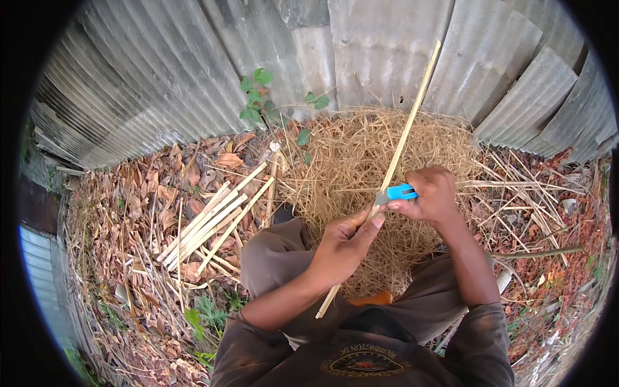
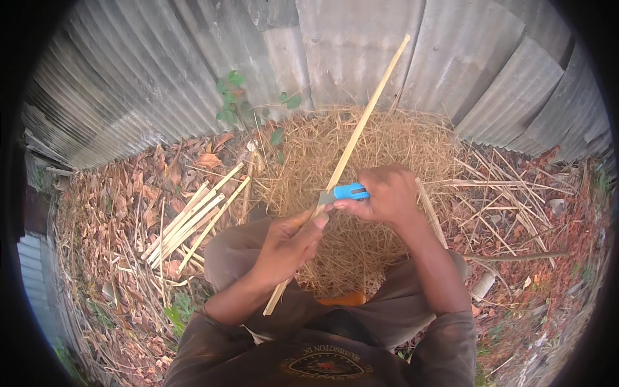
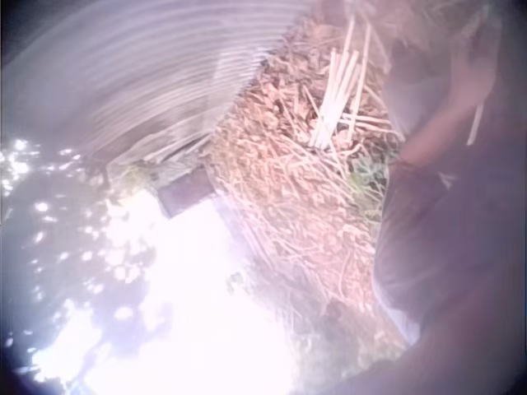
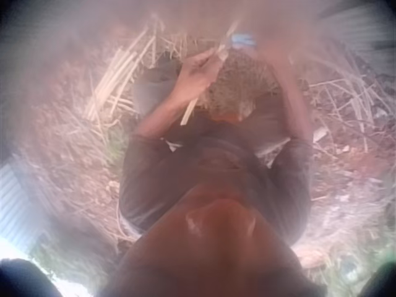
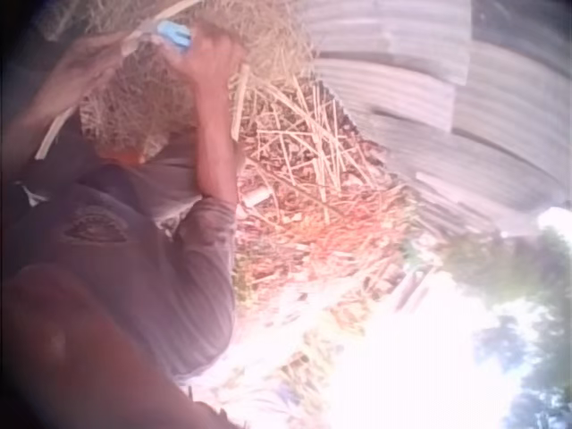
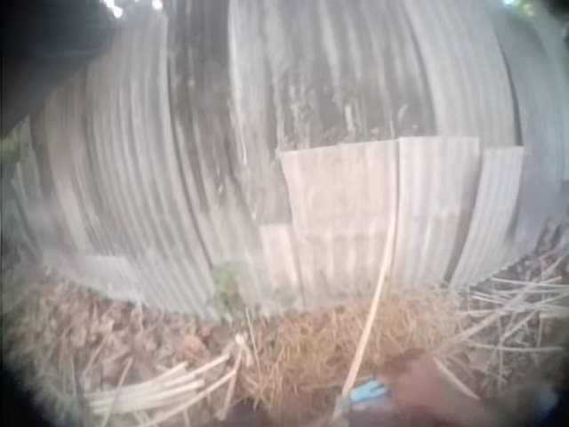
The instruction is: The person sits on the ground and uses a blue utility knife to shave a long, thin wooden stick. They hold the stick with their left hand and scrape along its length with the knife in their right hand, creating thin shavings that fall onto the ground.
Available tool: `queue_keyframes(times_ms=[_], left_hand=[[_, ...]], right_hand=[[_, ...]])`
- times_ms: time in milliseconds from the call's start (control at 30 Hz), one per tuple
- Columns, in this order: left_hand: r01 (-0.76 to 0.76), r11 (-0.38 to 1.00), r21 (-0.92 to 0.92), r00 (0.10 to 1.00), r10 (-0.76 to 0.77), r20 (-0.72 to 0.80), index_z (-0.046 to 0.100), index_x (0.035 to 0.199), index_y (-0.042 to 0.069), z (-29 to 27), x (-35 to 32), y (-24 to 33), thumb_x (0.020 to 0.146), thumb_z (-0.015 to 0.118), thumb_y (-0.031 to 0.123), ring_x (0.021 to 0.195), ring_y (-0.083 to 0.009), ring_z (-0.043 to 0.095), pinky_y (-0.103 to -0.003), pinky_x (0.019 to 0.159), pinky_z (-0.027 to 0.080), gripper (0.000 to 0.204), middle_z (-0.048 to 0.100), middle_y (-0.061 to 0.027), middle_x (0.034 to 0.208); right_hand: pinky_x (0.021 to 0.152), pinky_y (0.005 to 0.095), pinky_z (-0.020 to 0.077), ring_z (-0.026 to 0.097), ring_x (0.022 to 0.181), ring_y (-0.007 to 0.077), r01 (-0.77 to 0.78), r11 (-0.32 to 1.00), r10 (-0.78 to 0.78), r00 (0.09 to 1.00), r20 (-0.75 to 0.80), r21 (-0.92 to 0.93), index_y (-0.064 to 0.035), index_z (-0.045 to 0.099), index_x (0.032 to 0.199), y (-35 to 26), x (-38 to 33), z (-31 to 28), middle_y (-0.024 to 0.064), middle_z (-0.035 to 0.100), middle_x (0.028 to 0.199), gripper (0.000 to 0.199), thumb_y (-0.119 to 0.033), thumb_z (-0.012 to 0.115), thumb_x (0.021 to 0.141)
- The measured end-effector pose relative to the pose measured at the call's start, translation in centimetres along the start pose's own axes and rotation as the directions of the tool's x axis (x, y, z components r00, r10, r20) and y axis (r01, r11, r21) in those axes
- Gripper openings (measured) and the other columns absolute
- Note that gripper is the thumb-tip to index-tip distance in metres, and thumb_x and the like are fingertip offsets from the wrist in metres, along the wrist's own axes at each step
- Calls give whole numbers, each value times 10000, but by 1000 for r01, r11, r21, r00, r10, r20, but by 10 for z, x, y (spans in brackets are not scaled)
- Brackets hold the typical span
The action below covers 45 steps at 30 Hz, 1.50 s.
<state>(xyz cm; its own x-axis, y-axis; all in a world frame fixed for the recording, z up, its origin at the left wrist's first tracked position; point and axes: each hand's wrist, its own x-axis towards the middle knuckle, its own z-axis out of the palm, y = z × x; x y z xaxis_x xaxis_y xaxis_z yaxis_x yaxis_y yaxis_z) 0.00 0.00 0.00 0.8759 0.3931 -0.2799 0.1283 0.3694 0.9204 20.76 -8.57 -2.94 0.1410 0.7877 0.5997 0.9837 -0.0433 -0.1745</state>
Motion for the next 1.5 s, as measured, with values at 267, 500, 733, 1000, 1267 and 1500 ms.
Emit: queue_keyframes(times_ms=[267, 500, 733, 1000, 1267, 1500], left_hand=[[0, 1000, -24, 1000, -1, -28, 520, 1334, 76, 6, -3, -6, 991, 515, 202, 544, 11, 341, -179, 468, 286, 365, 417, 92, 674], [-5, 1000, -9, 997, 5, -74, 508, 1320, 24, 17, -10, -10, 980, 533, 198, 490, -15, 311, -191, 450, 258, 383, 353, 75, 603], [24, 998, 55, 997, -20, -74, 507, 1333, 53, 16, -20, -12, 988, 517, 184, 512, -4, 324, -179, 454, 273, 369, 382, 78, 640], [70, 997, 19, 998, -70, 1, 486, 1339, 27, 22, -80, -34, 1001, 480, 165, 488, -29, 321, -194, 477, 289, 366, 366, 61, 603], [151, 981, 120, 988, -152, -1, 478, 1348, 24, 15, -141, -46, 1003, 473, 165, 488, -23, 325, -194, 448, 269, 373, 387, 59, 600], [181, 981, 77, 982, -184, 35, 450, 1370, 18, 3, -179, -50, 1004, 470, 137, 497, -1, 319, -186, 441, 248, 386, 400, 76, 614]], right_hand=[[396, 365, 395, 524, 396, 239, 11, 1000, -11, 999, -31, -21, -129, 506, 528, 10, -2, 3, 49, 458, 433, 646, -741, 583, 718], [422, 399, 391, 496, 401, 273, -47, 999, 47, 998, -37, -3, -127, 436, 516, 22, -7, 1, 57, 434, 448, 662, -742, 558, 729], [399, 360, 407, 506, 372, 205, 11, 996, -17, 997, -69, -84, -147, 511, 487, 29, -10, 4, 16, 476, 429, 670, -777, 552, 714], [413, 393, 410, 521, 389, 226, -334, 930, 341, 940, 22, -156, -97, 613, 572, 75, -18, -10, 49, 509, 440, 728, -764, 432, 802], [475, 425, 439, 568, 467, 273, -464, 866, 480, 875, 56, -186, -83, 653, 648, 102, -33, -19, 102, 547, 488, 736, -762, 419, 809], [586, 453, 478, 609, 569, 325, -437, 865, 467, 881, 79, -246, -64, 693, 695, 105, -44, -16, 150, 579, 545, 744, -728, 391, 843]])
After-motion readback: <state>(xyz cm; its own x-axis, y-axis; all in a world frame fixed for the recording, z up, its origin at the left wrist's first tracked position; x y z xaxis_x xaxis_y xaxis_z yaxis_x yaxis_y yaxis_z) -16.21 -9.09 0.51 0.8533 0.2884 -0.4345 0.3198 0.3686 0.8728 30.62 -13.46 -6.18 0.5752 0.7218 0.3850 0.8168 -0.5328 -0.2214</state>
